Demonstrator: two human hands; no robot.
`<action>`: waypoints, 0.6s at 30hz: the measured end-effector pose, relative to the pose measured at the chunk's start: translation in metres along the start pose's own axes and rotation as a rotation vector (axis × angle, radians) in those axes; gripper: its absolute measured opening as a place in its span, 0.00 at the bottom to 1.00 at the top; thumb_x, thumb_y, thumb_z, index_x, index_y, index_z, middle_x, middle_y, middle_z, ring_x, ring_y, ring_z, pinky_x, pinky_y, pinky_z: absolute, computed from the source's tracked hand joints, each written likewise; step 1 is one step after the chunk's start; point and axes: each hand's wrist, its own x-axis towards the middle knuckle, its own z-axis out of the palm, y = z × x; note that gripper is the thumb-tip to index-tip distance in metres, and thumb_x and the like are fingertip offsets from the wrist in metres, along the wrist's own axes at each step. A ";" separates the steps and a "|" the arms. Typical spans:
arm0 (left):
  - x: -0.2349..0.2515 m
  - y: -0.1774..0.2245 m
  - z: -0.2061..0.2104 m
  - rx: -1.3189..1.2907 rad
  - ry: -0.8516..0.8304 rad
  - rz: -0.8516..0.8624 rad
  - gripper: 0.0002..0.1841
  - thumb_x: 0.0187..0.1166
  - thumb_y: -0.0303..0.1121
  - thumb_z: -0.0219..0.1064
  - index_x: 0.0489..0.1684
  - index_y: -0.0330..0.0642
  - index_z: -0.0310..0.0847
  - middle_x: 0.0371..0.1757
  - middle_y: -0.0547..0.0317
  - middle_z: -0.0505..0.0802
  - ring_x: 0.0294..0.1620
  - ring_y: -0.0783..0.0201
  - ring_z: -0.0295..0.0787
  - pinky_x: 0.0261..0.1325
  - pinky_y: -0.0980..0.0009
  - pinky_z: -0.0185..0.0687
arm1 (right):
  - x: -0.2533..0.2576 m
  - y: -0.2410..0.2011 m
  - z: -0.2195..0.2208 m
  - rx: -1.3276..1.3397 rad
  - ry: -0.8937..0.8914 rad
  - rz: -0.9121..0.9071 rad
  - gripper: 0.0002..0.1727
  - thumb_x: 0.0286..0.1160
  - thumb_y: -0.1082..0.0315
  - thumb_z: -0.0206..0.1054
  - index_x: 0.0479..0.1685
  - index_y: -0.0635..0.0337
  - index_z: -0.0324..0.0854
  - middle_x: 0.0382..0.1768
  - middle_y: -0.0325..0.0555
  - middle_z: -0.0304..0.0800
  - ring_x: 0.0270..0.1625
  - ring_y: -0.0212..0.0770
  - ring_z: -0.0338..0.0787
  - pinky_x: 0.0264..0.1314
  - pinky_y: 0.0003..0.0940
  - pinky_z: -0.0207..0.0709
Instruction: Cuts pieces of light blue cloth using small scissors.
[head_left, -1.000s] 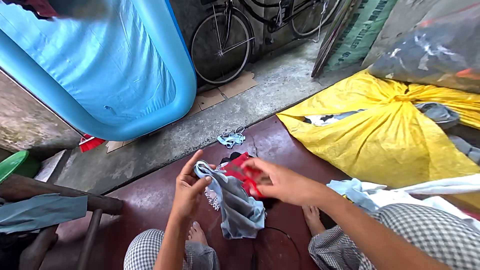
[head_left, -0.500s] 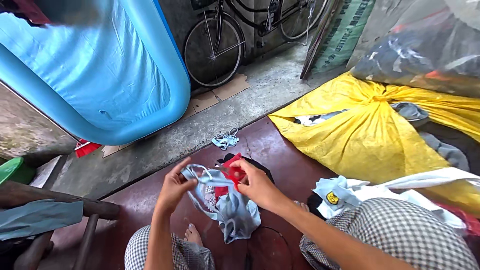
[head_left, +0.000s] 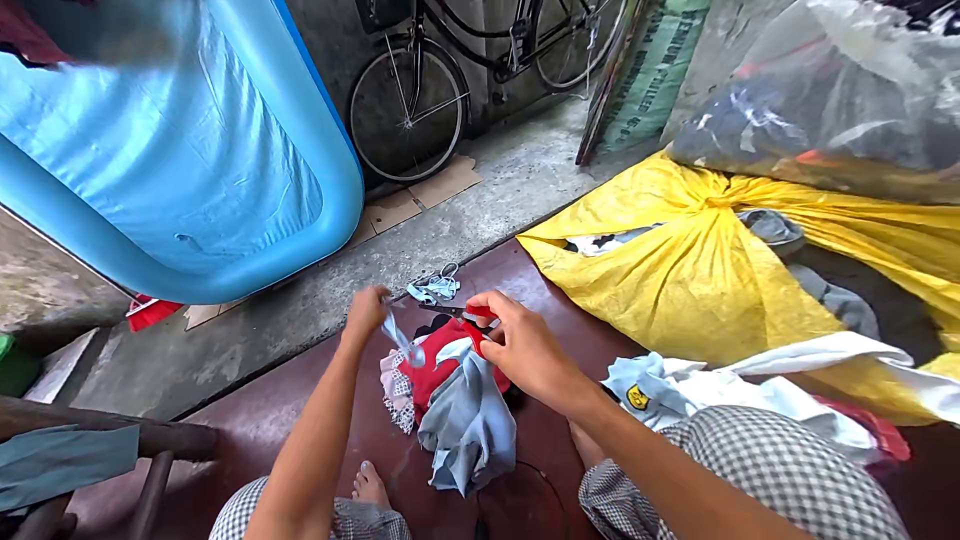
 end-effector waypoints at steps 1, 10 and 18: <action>0.017 0.002 -0.010 -0.101 0.079 0.050 0.23 0.76 0.22 0.65 0.73 0.35 0.80 0.59 0.29 0.89 0.61 0.31 0.87 0.65 0.32 0.77 | 0.001 0.000 0.000 0.005 -0.004 0.003 0.29 0.64 0.83 0.72 0.68 0.52 0.80 0.55 0.50 0.86 0.43 0.44 0.90 0.43 0.44 0.88; -0.034 0.050 0.006 -0.535 -0.019 0.129 0.21 0.84 0.29 0.63 0.75 0.33 0.75 0.59 0.37 0.90 0.51 0.46 0.92 0.56 0.47 0.88 | 0.008 -0.007 -0.010 0.064 0.087 -0.017 0.30 0.64 0.85 0.71 0.70 0.57 0.79 0.56 0.56 0.85 0.42 0.48 0.90 0.41 0.46 0.87; -0.162 0.016 0.149 -0.731 -0.284 0.090 0.16 0.72 0.27 0.73 0.56 0.32 0.88 0.55 0.48 0.94 0.55 0.59 0.93 0.62 0.60 0.89 | 0.014 -0.007 -0.001 0.091 0.107 -0.041 0.30 0.63 0.84 0.72 0.69 0.56 0.79 0.56 0.52 0.86 0.45 0.44 0.91 0.45 0.41 0.88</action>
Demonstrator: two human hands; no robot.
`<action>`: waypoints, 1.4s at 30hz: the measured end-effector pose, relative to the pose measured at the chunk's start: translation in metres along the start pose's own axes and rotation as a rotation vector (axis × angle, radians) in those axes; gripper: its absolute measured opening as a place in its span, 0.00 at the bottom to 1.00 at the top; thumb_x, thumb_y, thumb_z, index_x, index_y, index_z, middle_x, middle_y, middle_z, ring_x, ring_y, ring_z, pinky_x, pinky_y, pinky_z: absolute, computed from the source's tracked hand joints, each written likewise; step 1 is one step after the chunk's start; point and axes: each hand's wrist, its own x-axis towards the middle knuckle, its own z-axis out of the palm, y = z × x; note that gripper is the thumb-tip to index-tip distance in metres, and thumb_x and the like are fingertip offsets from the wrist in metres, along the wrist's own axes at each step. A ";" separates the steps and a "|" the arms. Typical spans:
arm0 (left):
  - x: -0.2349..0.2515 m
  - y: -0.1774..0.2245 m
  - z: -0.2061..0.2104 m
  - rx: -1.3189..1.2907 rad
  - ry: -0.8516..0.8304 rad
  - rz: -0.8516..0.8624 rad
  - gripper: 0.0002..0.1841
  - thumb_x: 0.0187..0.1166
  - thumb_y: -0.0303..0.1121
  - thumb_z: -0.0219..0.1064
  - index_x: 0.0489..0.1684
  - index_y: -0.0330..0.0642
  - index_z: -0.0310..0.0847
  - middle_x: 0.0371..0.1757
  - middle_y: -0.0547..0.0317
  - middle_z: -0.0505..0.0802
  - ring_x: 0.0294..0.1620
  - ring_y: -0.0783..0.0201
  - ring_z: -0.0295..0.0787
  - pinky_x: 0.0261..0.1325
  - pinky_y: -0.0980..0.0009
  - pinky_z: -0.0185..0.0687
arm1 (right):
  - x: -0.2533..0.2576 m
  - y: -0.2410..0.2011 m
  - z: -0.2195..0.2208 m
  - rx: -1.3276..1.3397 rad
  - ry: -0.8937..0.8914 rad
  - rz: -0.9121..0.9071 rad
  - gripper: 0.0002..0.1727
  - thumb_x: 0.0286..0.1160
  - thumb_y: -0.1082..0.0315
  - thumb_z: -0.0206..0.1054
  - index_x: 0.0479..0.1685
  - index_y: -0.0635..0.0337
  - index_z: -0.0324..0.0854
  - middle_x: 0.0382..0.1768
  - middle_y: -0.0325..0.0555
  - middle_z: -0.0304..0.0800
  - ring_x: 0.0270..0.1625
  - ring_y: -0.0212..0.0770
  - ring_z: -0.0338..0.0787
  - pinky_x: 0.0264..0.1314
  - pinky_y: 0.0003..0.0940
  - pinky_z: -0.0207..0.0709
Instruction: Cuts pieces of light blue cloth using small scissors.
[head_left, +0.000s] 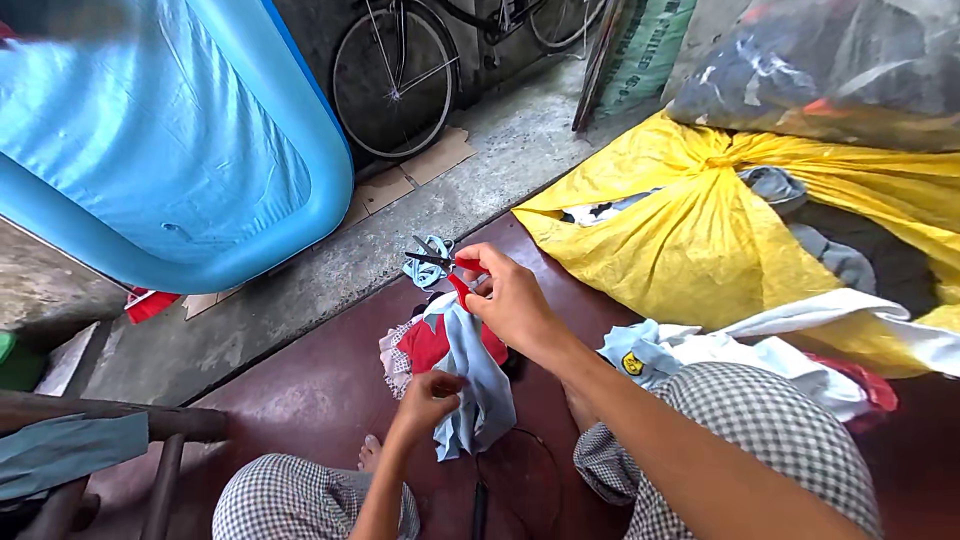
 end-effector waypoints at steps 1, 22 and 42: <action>0.001 -0.010 0.011 0.019 0.008 -0.009 0.19 0.71 0.29 0.74 0.59 0.32 0.86 0.58 0.47 0.93 0.59 0.58 0.92 0.65 0.59 0.88 | 0.002 0.002 0.003 0.006 0.002 -0.012 0.30 0.62 0.84 0.72 0.69 0.55 0.80 0.56 0.50 0.87 0.46 0.42 0.91 0.45 0.40 0.88; 0.033 0.052 0.024 -0.470 -0.171 -0.201 0.19 0.91 0.41 0.45 0.55 0.39 0.79 0.40 0.60 0.91 0.41 0.69 0.88 0.46 0.66 0.86 | -0.009 -0.014 0.033 0.267 -0.176 -0.240 0.34 0.64 0.81 0.75 0.75 0.58 0.76 0.70 0.51 0.82 0.61 0.47 0.90 0.58 0.46 0.87; -0.020 0.102 -0.081 -1.243 0.381 0.210 0.28 0.93 0.57 0.39 0.71 0.50 0.74 0.60 0.50 0.90 0.57 0.52 0.90 0.59 0.50 0.88 | -0.075 0.001 0.075 0.953 -0.715 0.508 0.27 0.82 0.64 0.67 0.77 0.63 0.66 0.53 0.53 0.90 0.43 0.44 0.93 0.49 0.39 0.90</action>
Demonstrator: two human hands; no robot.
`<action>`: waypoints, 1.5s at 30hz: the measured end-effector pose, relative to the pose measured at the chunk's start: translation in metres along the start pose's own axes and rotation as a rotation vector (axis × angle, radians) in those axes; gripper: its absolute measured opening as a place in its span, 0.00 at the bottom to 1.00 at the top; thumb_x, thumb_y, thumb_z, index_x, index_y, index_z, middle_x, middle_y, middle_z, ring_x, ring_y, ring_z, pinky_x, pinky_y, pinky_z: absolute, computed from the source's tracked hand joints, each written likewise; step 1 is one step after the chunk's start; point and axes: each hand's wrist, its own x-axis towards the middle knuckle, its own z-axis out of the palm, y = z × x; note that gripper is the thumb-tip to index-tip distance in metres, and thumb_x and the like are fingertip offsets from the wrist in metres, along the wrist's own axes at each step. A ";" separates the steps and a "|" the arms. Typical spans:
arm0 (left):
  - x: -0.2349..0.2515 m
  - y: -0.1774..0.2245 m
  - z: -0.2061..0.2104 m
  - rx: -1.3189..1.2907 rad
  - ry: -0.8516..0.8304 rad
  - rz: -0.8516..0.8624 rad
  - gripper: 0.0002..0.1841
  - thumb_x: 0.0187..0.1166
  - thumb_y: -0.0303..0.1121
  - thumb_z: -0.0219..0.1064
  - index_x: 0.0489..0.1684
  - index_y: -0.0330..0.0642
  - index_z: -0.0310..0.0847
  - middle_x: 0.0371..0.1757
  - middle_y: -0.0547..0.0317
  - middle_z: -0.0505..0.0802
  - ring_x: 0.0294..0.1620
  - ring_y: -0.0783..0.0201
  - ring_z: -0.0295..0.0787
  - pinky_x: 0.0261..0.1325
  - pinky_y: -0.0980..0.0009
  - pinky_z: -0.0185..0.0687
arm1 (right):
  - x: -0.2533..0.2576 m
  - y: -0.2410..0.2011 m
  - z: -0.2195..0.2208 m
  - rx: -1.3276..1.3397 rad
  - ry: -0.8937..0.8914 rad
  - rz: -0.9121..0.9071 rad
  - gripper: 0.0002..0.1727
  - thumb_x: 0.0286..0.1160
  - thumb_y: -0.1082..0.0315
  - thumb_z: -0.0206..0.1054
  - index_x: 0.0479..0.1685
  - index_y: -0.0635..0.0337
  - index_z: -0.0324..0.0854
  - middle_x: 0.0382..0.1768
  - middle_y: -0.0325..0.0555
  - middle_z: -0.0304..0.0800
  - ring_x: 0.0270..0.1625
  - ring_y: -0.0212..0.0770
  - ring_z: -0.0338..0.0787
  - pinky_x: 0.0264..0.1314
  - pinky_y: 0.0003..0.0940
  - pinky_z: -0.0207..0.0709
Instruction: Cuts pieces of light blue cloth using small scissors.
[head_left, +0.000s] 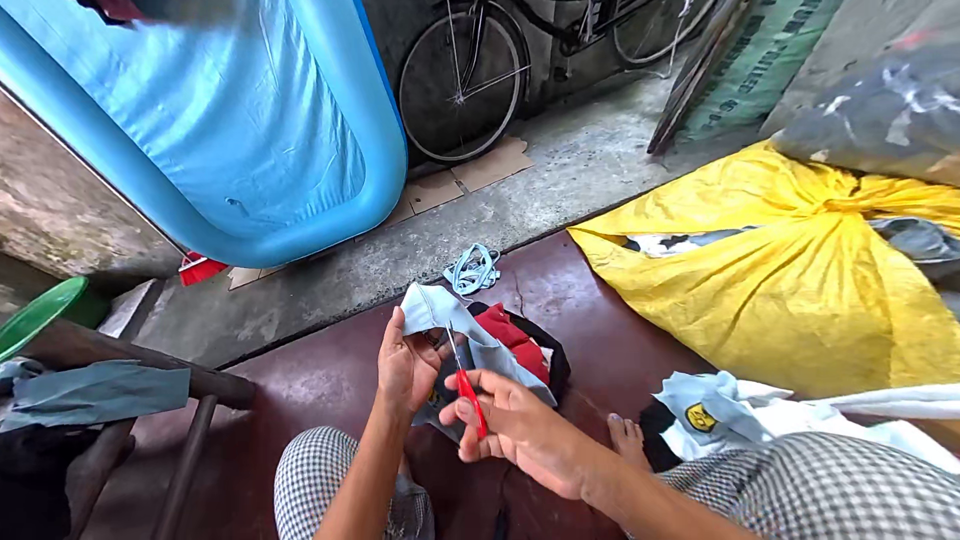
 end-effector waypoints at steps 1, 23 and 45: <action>-0.002 0.000 0.000 0.007 -0.016 0.011 0.28 0.93 0.57 0.38 0.71 0.50 0.75 0.59 0.50 0.90 0.57 0.52 0.90 0.59 0.49 0.88 | 0.000 0.003 0.001 0.021 -0.018 0.018 0.27 0.82 0.64 0.67 0.77 0.62 0.67 0.53 0.53 0.90 0.43 0.45 0.93 0.50 0.40 0.90; -0.040 -0.001 -0.008 -0.072 -0.115 0.031 0.30 0.92 0.57 0.37 0.71 0.47 0.76 0.56 0.44 0.91 0.53 0.51 0.93 0.59 0.52 0.88 | 0.002 0.017 0.002 -0.182 -0.138 -0.199 0.30 0.73 0.54 0.77 0.67 0.59 0.69 0.40 0.46 0.91 0.39 0.40 0.93 0.44 0.36 0.90; -0.044 -0.007 -0.011 -0.071 -0.145 0.053 0.29 0.91 0.56 0.42 0.64 0.43 0.79 0.49 0.43 0.93 0.47 0.53 0.94 0.54 0.56 0.90 | -0.001 0.014 0.008 -0.090 -0.094 -0.194 0.24 0.75 0.64 0.75 0.64 0.58 0.70 0.36 0.44 0.91 0.36 0.40 0.94 0.40 0.36 0.91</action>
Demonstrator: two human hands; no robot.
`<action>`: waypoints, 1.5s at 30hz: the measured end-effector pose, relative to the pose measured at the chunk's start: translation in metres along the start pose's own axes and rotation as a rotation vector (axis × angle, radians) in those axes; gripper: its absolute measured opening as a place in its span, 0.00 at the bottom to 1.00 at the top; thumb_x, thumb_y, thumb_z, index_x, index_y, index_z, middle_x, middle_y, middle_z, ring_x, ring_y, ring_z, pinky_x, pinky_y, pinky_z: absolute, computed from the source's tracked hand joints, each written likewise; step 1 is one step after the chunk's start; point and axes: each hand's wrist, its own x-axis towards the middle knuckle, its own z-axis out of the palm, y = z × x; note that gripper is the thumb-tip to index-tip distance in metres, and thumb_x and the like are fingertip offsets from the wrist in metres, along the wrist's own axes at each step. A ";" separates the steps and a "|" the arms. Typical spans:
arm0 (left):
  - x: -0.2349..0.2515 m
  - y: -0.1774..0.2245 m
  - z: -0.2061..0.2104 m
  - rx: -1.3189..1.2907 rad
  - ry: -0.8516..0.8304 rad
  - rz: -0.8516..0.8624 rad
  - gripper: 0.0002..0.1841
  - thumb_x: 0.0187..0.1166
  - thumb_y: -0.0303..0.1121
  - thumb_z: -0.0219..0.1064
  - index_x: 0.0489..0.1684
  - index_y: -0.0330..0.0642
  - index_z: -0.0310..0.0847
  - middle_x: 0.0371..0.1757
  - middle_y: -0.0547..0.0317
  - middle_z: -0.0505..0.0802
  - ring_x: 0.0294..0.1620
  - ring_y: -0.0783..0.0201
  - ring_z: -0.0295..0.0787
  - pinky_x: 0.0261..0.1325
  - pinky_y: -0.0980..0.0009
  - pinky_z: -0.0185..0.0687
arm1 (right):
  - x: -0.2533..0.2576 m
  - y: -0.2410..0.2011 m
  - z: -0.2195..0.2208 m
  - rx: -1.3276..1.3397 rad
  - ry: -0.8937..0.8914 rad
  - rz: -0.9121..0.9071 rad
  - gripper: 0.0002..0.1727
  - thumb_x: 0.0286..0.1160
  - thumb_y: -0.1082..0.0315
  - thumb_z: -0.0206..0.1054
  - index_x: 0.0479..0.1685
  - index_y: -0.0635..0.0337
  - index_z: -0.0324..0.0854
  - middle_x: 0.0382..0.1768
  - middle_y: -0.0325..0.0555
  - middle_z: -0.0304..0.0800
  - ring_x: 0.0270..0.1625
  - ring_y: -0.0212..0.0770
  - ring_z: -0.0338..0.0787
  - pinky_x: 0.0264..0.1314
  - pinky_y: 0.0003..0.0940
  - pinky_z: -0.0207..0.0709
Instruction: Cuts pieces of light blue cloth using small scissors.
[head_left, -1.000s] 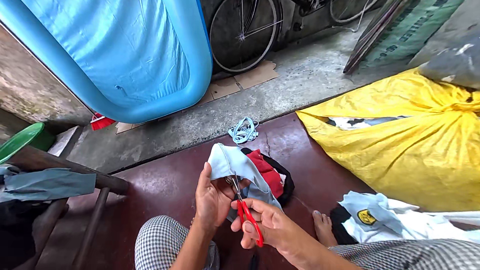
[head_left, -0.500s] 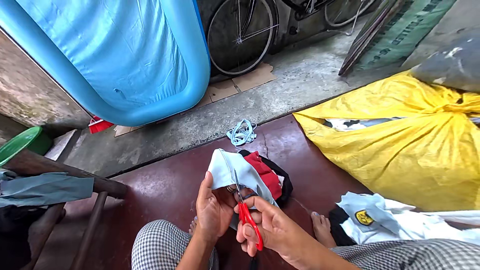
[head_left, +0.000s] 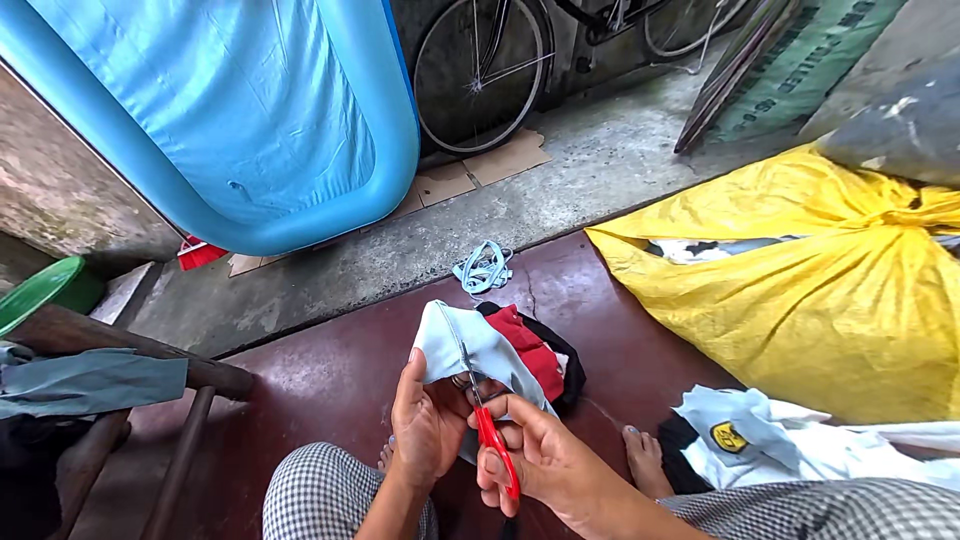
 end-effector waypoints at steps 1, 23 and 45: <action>0.000 0.000 0.000 0.002 0.001 0.002 0.29 0.91 0.56 0.42 0.64 0.43 0.79 0.49 0.43 0.93 0.47 0.52 0.94 0.54 0.55 0.90 | 0.000 0.000 0.001 0.001 0.002 -0.003 0.24 0.75 0.64 0.75 0.64 0.58 0.70 0.36 0.44 0.91 0.36 0.40 0.94 0.40 0.36 0.91; -0.002 -0.003 -0.005 0.098 -0.019 0.061 0.26 0.90 0.54 0.47 0.63 0.43 0.80 0.49 0.45 0.94 0.47 0.56 0.94 0.55 0.58 0.90 | -0.001 -0.001 0.003 -0.067 -0.014 -0.054 0.23 0.79 0.58 0.72 0.65 0.56 0.68 0.38 0.42 0.88 0.39 0.40 0.92 0.43 0.38 0.90; -0.006 -0.007 -0.012 0.135 -0.037 0.096 0.24 0.88 0.53 0.52 0.63 0.43 0.79 0.51 0.47 0.95 0.52 0.57 0.95 0.60 0.58 0.89 | -0.003 -0.004 0.006 -0.021 0.018 0.000 0.19 0.80 0.64 0.70 0.63 0.56 0.69 0.34 0.41 0.87 0.34 0.39 0.92 0.39 0.40 0.92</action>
